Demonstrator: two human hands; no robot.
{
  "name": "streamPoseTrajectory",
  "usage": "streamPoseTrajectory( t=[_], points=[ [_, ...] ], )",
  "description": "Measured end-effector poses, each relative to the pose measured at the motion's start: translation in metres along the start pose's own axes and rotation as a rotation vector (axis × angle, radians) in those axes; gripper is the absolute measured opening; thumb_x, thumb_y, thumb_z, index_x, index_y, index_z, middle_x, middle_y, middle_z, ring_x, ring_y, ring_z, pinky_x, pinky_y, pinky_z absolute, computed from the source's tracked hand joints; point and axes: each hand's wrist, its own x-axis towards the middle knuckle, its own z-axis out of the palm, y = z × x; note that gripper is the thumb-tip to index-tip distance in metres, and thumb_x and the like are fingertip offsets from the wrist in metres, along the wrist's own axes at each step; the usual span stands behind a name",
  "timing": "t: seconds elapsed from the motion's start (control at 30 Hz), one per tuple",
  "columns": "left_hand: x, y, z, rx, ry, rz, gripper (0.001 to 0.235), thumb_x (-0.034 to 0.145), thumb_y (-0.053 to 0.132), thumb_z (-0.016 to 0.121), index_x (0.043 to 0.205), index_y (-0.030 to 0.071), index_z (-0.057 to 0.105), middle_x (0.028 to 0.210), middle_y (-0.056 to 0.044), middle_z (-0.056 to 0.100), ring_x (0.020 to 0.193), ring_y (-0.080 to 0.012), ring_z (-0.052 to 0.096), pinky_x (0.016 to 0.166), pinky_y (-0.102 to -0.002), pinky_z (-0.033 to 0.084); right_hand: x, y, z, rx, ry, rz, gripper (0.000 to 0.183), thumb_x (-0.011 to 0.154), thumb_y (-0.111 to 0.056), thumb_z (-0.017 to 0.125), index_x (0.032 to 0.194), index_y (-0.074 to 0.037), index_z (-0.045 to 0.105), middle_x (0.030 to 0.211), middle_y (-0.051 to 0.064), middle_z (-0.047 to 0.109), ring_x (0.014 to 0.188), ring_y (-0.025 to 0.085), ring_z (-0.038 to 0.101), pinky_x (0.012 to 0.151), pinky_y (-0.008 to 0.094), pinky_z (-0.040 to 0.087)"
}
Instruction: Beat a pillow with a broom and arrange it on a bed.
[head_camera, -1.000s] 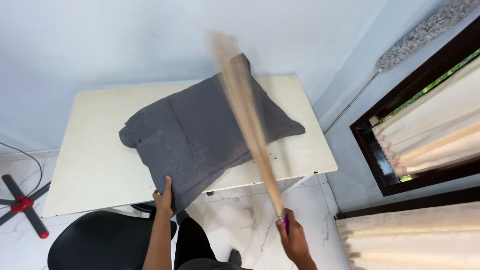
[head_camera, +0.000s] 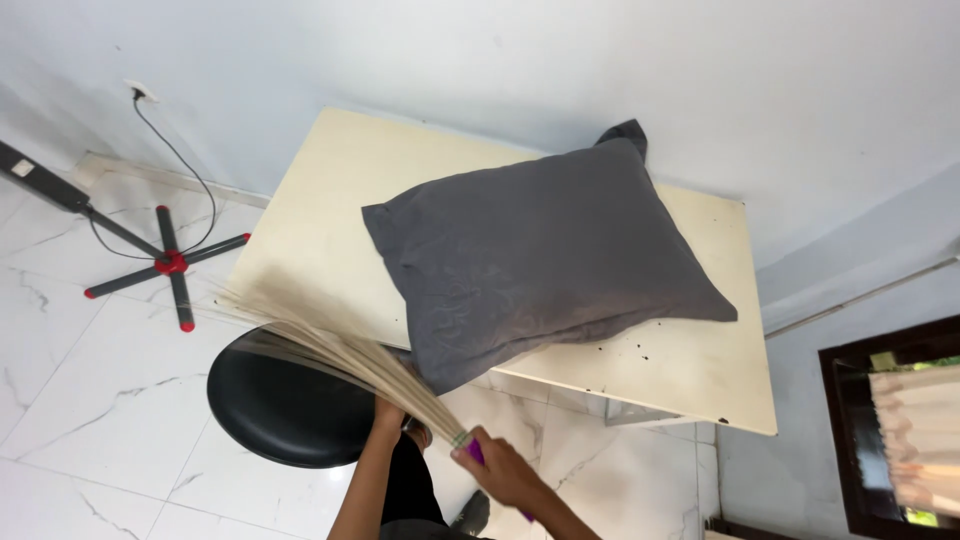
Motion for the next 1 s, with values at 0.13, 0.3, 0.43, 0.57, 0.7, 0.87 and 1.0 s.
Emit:
streamPoseTrajectory(
  t=[0.13,0.3,0.43,0.57,0.7,0.87,1.0],
  points=[
    [-0.046,0.068,-0.039,-0.228,0.135,-0.262,0.048,0.103,0.027,0.051,0.148,0.013,0.049,0.126,-0.011,0.068,0.112,-0.0251,0.066,0.096,-0.038,0.053,-0.013,0.007,0.007,0.234,0.006,-0.055,0.044,0.111,-0.045,0.048,0.113,-0.002,0.057,0.069,0.003,0.054,0.058,0.013,0.05,0.054,0.034,0.042],
    [-0.026,0.077,-0.063,-0.208,0.196,-0.193,0.034,0.104,0.02,0.049,0.136,0.012,0.058,0.121,-0.007,0.071,0.102,-0.016,0.066,0.084,-0.031,0.05,-0.002,-0.029,-0.057,0.685,0.577,-0.087,0.034,0.104,-0.035,0.042,0.115,-0.005,0.054,0.062,0.0,0.045,0.042,0.006,0.041,0.034,0.024,0.033],
    [0.023,0.118,-0.051,-0.221,0.143,-0.161,0.032,0.104,0.019,0.05,0.133,0.01,0.06,0.117,-0.006,0.072,0.101,-0.0165,0.067,0.083,-0.031,0.052,0.04,-0.026,-0.052,0.643,0.911,-0.263,0.034,0.108,-0.035,0.038,0.118,-0.004,0.049,0.067,0.0,0.045,0.045,0.007,0.042,0.036,0.025,0.035],
    [0.058,0.151,-0.04,-0.232,0.06,-0.17,0.03,0.103,0.016,0.046,0.13,0.011,0.059,0.116,-0.007,0.072,0.1,-0.0165,0.067,0.081,-0.03,0.051,0.056,-0.014,-0.019,0.204,0.259,0.026,0.034,0.112,-0.039,0.049,0.114,-0.006,0.056,0.066,0.003,0.055,0.051,0.008,0.049,0.046,0.024,0.04],
    [0.095,0.15,-0.043,-0.272,0.216,-0.23,0.04,0.095,0.0,0.035,0.131,0.013,0.049,0.114,-0.007,0.063,0.097,-0.0209,0.062,0.079,-0.035,0.051,0.042,-0.029,-0.01,0.247,0.089,-0.06,0.031,0.118,-0.035,0.052,0.113,-0.005,0.058,0.071,0.003,0.052,0.061,0.008,0.045,0.054,0.023,0.04],
    [0.098,0.154,-0.002,-0.08,0.06,-0.268,0.026,0.101,0.017,0.054,0.127,0.012,0.051,0.11,-0.005,0.064,0.094,-0.0177,0.064,0.079,-0.034,0.055,0.036,-0.081,-0.056,0.601,0.619,-0.007,0.028,0.104,-0.028,0.044,0.117,-0.005,0.052,0.063,0.0,0.044,0.045,0.009,0.041,0.038,0.027,0.035],
    [0.08,0.136,0.043,0.261,-0.188,-0.123,0.038,0.099,0.032,0.071,0.122,0.006,0.058,0.095,-0.006,0.068,0.083,-0.0196,0.066,0.073,-0.033,0.054,0.057,-0.084,-0.058,0.486,1.104,-0.117,0.03,0.109,-0.027,0.035,0.12,-0.001,0.046,0.067,0.001,0.047,0.047,0.01,0.046,0.038,0.029,0.039]
  ],
)
